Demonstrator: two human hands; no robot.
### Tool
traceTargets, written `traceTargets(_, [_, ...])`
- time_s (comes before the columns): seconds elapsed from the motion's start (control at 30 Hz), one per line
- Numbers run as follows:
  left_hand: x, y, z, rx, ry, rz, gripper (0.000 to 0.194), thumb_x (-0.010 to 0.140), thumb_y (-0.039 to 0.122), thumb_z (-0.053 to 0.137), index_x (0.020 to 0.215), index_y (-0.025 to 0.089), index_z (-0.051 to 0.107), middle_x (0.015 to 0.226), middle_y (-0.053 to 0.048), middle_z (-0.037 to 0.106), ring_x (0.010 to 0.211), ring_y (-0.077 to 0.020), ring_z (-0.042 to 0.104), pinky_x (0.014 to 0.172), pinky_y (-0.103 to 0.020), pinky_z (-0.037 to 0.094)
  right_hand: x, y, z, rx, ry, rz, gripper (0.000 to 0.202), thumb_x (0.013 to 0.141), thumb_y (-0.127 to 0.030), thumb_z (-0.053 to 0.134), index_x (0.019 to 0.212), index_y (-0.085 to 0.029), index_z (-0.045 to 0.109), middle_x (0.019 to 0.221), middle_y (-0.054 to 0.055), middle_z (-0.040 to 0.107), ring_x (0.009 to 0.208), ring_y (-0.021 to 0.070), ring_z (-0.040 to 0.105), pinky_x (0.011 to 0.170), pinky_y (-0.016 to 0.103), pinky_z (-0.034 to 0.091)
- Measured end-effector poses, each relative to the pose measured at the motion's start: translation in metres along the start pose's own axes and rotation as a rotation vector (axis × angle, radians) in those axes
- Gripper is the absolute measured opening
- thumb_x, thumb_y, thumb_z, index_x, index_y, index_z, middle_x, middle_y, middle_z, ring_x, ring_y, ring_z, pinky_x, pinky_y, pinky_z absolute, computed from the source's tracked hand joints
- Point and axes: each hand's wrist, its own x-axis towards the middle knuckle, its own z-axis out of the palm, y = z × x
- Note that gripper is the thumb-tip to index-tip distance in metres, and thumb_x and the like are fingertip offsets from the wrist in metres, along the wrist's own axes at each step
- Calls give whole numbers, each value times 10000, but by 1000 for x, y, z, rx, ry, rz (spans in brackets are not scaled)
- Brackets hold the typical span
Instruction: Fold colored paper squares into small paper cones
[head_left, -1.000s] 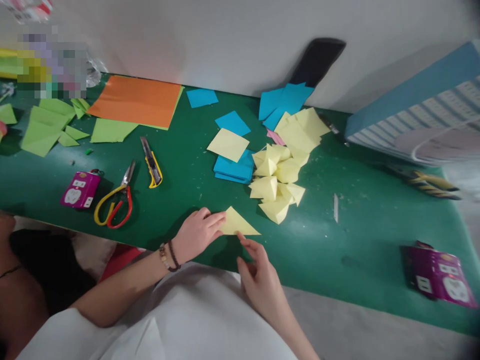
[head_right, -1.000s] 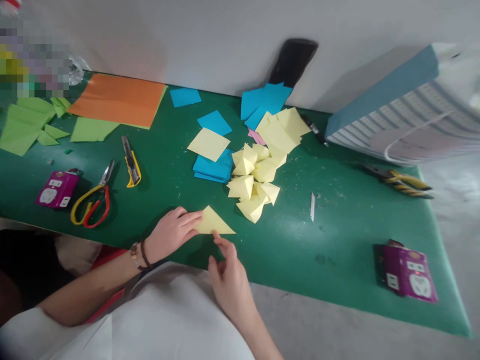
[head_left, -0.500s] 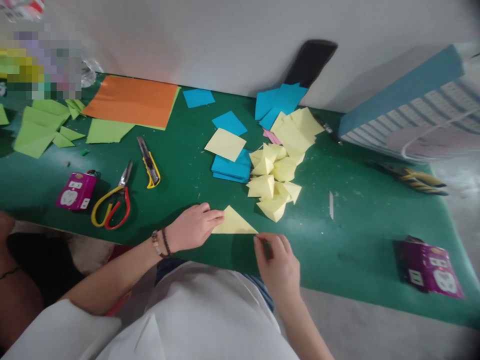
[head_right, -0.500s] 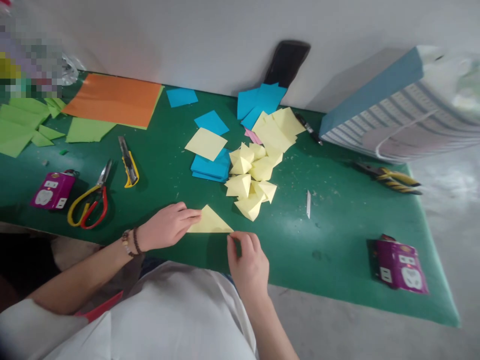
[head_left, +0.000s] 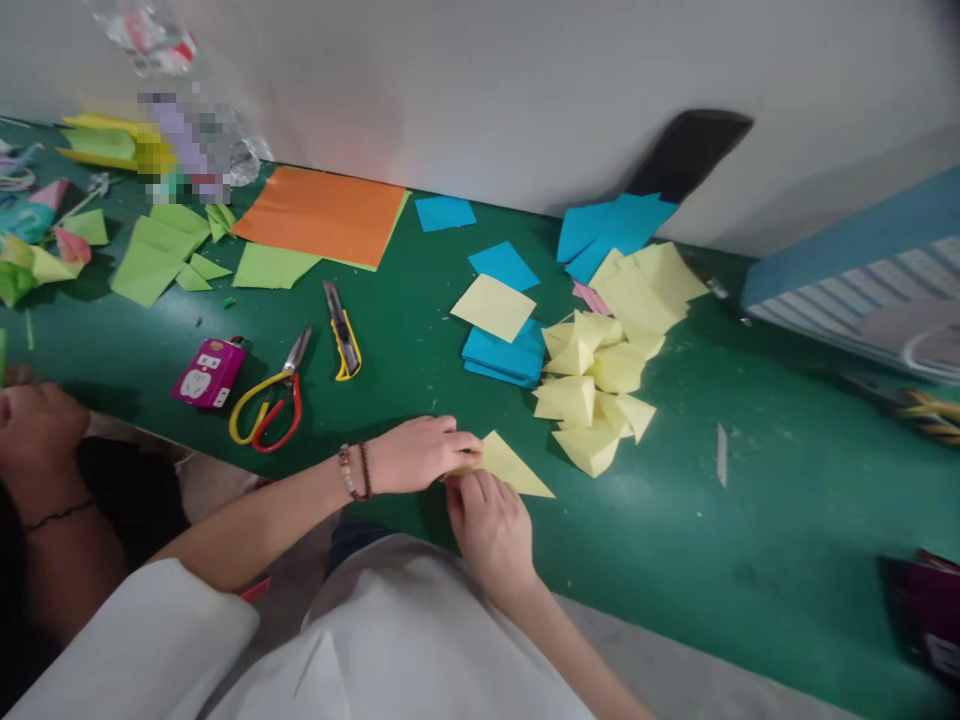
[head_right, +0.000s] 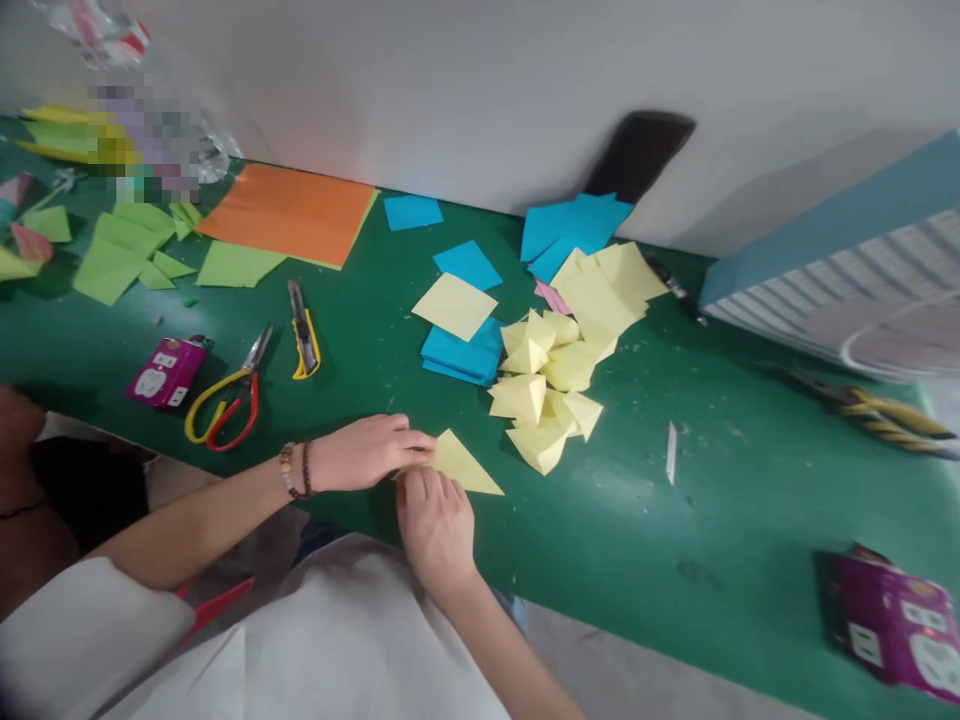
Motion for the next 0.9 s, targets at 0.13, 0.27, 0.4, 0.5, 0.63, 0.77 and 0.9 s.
traceTargets(0.13, [0,1,1,0,-5,-24,286,984,164,423,1189,199,619,1326,7,585,905,-180,496,774,-300,435,3,-10,0,104,12,-39,273,968,-180,417,730,-199,548,630,10,547,591,155,492,576,292,345])
traceTargets(0.27, [-3,4,6,-27,36,-63,308,952,153,471,1226,206,602,1345,8,577,930,-186,508,774,-315,440,-3,21,-23,184,44,-12,152,964,-226,464,891,-185,591,746,28,625,688,145,567,648,261,428])
traceTargets(0.4, [-5,5,9,-76,93,-70,352,919,343,588,1223,168,608,1343,-54,583,958,-212,528,827,-348,461,-17,69,-40,54,60,179,336,938,-425,509,1128,-159,587,851,85,658,766,219,582,690,348,464])
traceTargets(0.5, [-6,5,7,-129,145,-52,333,904,269,611,1224,178,607,1346,-60,579,996,-212,552,883,-349,464,-26,78,-38,78,-5,188,375,925,-497,500,1104,-183,600,863,91,655,788,234,591,707,377,481])
traceTargets(0.63, [-5,11,-1,-166,213,-104,400,940,112,452,1321,213,520,1432,-83,480,1054,-184,584,889,-330,466,-29,61,-32,196,-6,187,271,936,-429,510,1047,-197,596,751,37,610,680,185,563,640,328,487])
traceTargets(0.77, [-4,17,-4,-208,229,-185,546,907,36,401,1427,202,380,1329,-108,544,1031,-170,602,853,-317,468,-26,56,-38,349,25,207,227,922,-342,544,1098,-201,566,782,21,614,655,156,569,600,285,499])
traceTargets(0.9, [-8,12,2,-258,212,-183,412,825,-6,451,1139,187,634,952,-45,672,940,-174,609,932,-346,444,-19,76,-50,352,98,102,226,904,-153,494,1108,-209,574,942,61,658,815,173,624,720,311,528])
